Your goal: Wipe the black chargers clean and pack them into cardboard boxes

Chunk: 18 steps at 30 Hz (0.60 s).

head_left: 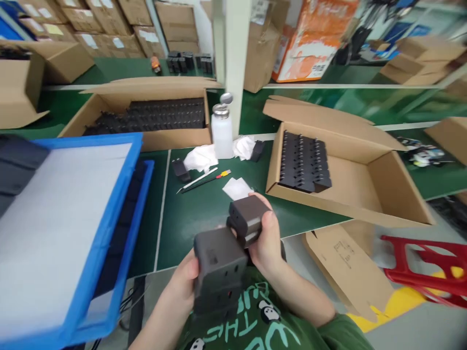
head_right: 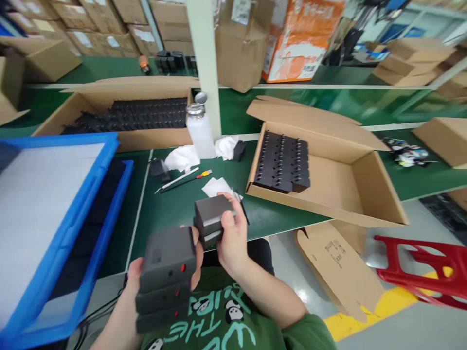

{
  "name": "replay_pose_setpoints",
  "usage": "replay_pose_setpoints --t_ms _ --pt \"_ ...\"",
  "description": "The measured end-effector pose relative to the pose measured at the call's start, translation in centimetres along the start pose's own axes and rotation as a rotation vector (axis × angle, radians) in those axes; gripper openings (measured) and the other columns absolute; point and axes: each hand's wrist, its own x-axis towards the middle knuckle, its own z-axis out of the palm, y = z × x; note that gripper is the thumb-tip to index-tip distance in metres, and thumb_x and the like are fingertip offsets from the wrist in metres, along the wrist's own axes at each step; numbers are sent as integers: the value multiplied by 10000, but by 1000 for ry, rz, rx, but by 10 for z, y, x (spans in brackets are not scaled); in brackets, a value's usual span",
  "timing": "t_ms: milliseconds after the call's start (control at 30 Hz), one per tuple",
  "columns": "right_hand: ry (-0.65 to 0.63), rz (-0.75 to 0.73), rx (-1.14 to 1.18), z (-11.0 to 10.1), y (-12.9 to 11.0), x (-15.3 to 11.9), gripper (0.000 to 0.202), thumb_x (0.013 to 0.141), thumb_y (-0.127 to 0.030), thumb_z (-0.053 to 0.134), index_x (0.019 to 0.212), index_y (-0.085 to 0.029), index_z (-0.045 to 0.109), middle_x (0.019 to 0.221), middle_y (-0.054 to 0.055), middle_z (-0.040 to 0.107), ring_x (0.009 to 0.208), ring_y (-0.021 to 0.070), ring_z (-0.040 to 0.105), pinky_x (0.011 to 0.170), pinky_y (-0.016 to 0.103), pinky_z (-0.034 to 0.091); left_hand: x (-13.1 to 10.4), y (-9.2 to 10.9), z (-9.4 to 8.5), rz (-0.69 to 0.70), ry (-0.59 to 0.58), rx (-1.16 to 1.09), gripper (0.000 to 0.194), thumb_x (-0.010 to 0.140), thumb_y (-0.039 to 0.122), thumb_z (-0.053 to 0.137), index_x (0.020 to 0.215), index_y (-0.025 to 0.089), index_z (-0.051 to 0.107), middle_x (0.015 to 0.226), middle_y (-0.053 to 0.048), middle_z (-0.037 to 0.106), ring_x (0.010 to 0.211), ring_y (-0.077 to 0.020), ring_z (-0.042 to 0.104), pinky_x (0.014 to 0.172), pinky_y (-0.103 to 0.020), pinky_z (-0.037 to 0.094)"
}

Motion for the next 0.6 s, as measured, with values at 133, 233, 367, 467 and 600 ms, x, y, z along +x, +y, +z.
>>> replay_pose_setpoints --t_ms 133,233,367,467,600 --pt "8 -86 -106 -12 -33 21 491 866 -669 505 1114 -259 610 984 40 684 806 201 661 708 334 551 5 -3 -2 -209 -118 -34 680 559 572 881 1071 190 649 917 -82 687 702 -168 654 658 -252 516" --pt "3 -245 -334 -52 -98 41 487 834 -633 534 1188 -300 566 1021 21 664 779 189 642 636 304 521 13 2 -10 -202 -72 -116 659 593 569 859 1111 212 665 926 -77 688 717 -176 650 677 -282 534" --pt "-13 -442 -930 -131 -197 81 472 746 -477 729 1161 -286 608 1042 24 640 884 204 607 801 347 509 26 17 -14 -207 -51 -153 617 577 519 863 1094 233 686 923 -80 697 730 -204 644 675 -319 552" --pt "-88 -436 -1247 -180 -235 124 462 653 -368 806 1065 -221 659 1084 77 642 1013 260 578 981 448 438 36 20 -5 -184 38 -166 591 593 478 857 1109 245 689 908 -80 699 722 -200 634 649 -308 546" --pt "-347 -338 -1531 -217 -236 170 428 657 -322 781 1060 -220 681 1094 80 659 1069 259 590 1015 436 439 55 15 13 -161 190 -189 513 664 488 789 1089 216 700 870 -90 701 683 -205 632 599 -309 538"
